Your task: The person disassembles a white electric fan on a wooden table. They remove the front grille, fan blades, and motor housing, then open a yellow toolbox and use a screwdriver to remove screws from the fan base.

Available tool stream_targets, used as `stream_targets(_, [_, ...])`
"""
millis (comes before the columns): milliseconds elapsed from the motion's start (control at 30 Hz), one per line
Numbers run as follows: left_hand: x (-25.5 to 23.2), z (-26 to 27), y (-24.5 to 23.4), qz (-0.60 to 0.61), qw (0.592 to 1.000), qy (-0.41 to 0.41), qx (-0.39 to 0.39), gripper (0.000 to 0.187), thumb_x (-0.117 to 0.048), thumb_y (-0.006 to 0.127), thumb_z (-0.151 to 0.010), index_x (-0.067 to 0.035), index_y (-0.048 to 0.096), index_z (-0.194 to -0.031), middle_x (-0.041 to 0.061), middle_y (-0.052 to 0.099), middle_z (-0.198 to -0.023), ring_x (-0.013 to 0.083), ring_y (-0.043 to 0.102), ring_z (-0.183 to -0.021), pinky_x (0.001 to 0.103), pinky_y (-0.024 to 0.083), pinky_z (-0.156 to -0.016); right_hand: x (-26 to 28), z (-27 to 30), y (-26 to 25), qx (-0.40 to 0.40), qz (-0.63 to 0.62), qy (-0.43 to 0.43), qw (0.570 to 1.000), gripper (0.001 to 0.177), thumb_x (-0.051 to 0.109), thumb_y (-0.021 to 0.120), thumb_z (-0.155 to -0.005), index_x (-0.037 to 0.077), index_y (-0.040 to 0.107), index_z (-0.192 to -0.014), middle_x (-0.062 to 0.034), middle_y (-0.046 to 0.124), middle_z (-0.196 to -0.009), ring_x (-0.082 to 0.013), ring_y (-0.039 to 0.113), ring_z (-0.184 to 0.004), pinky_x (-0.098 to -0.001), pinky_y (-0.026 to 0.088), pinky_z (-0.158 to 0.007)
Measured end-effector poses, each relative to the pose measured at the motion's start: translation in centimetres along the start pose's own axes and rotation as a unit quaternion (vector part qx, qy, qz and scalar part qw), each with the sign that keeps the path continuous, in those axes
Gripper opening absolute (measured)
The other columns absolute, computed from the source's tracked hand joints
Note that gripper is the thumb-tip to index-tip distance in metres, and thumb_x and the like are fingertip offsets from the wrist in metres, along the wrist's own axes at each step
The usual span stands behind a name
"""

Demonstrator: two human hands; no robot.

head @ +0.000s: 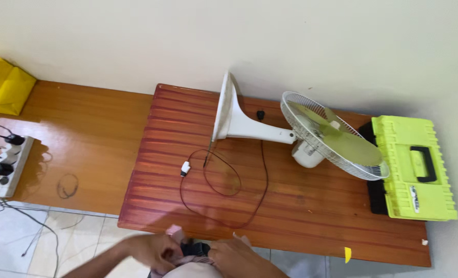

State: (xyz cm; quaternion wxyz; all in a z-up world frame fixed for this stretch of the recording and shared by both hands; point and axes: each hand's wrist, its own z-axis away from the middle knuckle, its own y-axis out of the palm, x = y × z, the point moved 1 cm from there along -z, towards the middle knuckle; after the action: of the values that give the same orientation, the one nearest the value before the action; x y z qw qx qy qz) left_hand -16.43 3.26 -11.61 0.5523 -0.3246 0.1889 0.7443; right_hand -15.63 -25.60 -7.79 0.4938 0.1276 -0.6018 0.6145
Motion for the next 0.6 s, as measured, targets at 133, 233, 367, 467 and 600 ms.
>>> stream_targets(133, [2.3,-1.9,-0.1,0.13,0.99,0.034,-0.052,0.026,-0.032,0.063,-0.101,-0.008,0.069,-0.108,0.001,0.07,-0.096,0.0104,0.066,-0.092,0.027,0.055,-0.086,-1.2,0.1,0.1,-0.026,-0.061,0.008,0.998,0.026,0.026,0.068,-0.098,0.003,0.068,-0.086,-0.0146,0.064,-0.092,-0.0352,0.063,-0.093,-0.0508,0.048,-0.079])
stream_targets(233, [1.6,-4.1,3.2,0.106,0.969,0.048,-0.216,0.031,-0.034,0.06,-0.103,-0.004,0.07,-0.099,0.005,0.066,-0.087,0.0136,0.064,-0.082,0.033,0.054,-0.077,-1.6,-0.1,0.3,-0.056,-0.058,0.009,0.997,0.027,0.027,0.068,-0.098,0.002,0.068,-0.087,-0.0144,0.062,-0.091,-0.0349,0.061,-0.088,-0.0496,0.048,-0.074])
stream_targets(367, [-0.4,-4.9,3.8,0.119,0.974,0.024,-0.192,0.033,-0.037,0.059,-0.102,-0.006,0.068,-0.097,0.007,0.065,-0.079,0.0168,0.062,-0.076,0.039,0.053,-0.072,-2.3,0.0,0.7,-0.108,-0.004,-0.017,0.994,0.031,0.026,0.071,-0.096,0.003,0.068,-0.077,-0.0116,0.063,-0.078,-0.0317,0.063,-0.079,-0.0485,0.047,-0.068])
stream_targets(467, [-1.7,-4.1,2.1,-0.051,0.981,0.12,-0.143,0.048,-0.042,0.056,-0.106,-0.001,0.068,-0.086,0.013,0.065,-0.076,0.0258,0.065,-0.071,0.044,0.053,-0.068,-3.0,-0.4,1.3,-0.161,0.037,-0.07,0.984,0.03,0.023,0.072,-0.095,0.005,0.067,-0.071,-0.0097,0.061,-0.071,-0.0287,0.062,-0.073,-0.0458,0.048,-0.065])
stream_targets(600, [-1.2,-4.3,0.9,-0.197,0.975,0.06,-0.078,0.064,-0.052,0.046,-0.11,-0.003,0.062,-0.071,0.016,0.06,-0.064,0.0322,0.062,-0.061,0.047,0.056,-0.066,-3.6,-0.5,2.7,-0.222,0.054,-0.116,0.967,0.027,0.015,0.073,-0.09,0.007,0.063,-0.066,-0.0065,0.06,-0.069,-0.0255,0.062,-0.069,-0.0434,0.049,-0.061])
